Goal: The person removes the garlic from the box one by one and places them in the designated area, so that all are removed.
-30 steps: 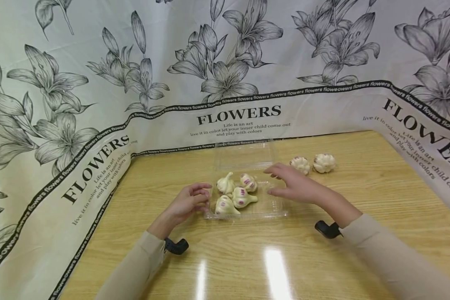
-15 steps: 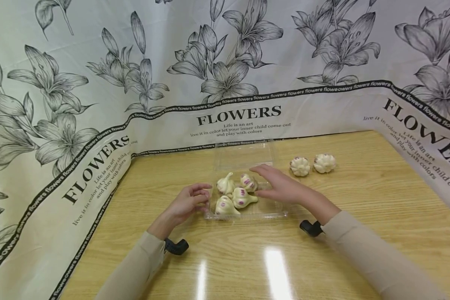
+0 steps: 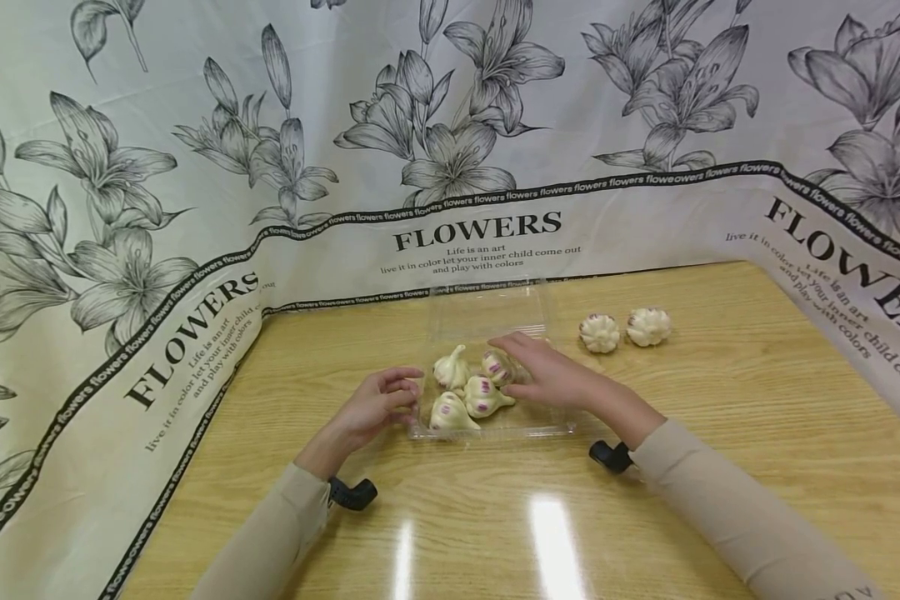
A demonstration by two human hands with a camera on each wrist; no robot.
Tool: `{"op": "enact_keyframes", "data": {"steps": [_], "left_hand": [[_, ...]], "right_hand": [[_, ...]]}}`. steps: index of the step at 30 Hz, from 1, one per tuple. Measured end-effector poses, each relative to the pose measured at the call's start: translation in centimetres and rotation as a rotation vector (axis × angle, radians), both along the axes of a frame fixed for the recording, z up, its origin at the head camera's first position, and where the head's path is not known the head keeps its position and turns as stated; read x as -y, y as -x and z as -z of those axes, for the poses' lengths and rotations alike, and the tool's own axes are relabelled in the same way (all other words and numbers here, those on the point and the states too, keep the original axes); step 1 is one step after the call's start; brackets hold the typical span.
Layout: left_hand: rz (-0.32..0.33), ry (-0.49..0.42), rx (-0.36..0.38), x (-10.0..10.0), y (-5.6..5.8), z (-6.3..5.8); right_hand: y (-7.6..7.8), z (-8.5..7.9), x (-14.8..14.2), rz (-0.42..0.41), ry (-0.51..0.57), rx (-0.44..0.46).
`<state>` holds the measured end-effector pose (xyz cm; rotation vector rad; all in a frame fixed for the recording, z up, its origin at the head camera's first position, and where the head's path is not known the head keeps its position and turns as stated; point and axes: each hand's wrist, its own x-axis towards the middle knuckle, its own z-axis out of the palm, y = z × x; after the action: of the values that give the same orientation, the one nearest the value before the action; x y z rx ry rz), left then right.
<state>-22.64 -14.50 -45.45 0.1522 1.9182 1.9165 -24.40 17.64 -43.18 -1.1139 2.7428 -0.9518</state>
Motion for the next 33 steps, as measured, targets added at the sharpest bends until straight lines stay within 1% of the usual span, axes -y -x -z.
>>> {"op": "enact_keyframes", "data": {"steps": [11, 18, 22, 29, 33], "left_hand": [[-0.012, 0.007, 0.003, 0.06, -0.09, -0.04], [-0.007, 0.005, 0.008, 0.07, -0.1, -0.11], [-0.003, 0.008, 0.008, 0.08, -0.07, -0.12], [0.002, 0.013, 0.005, 0.06, -0.09, -0.18], [0.006, 0.007, -0.001, 0.05, -0.11, -0.14]], "right_hand": [[-0.48, -0.25, -0.18, 0.006, -0.027, 0.009], [-0.61, -0.42, -0.37, -0.014, -0.028, 0.005], [-0.45, -0.38, -0.41, -0.024, -0.034, 0.02], [-0.47, -0.65, -0.39, -0.042, -0.075, 0.054], [-0.5, -0.6, -0.41, -0.042, -0.079, 0.054]]}}
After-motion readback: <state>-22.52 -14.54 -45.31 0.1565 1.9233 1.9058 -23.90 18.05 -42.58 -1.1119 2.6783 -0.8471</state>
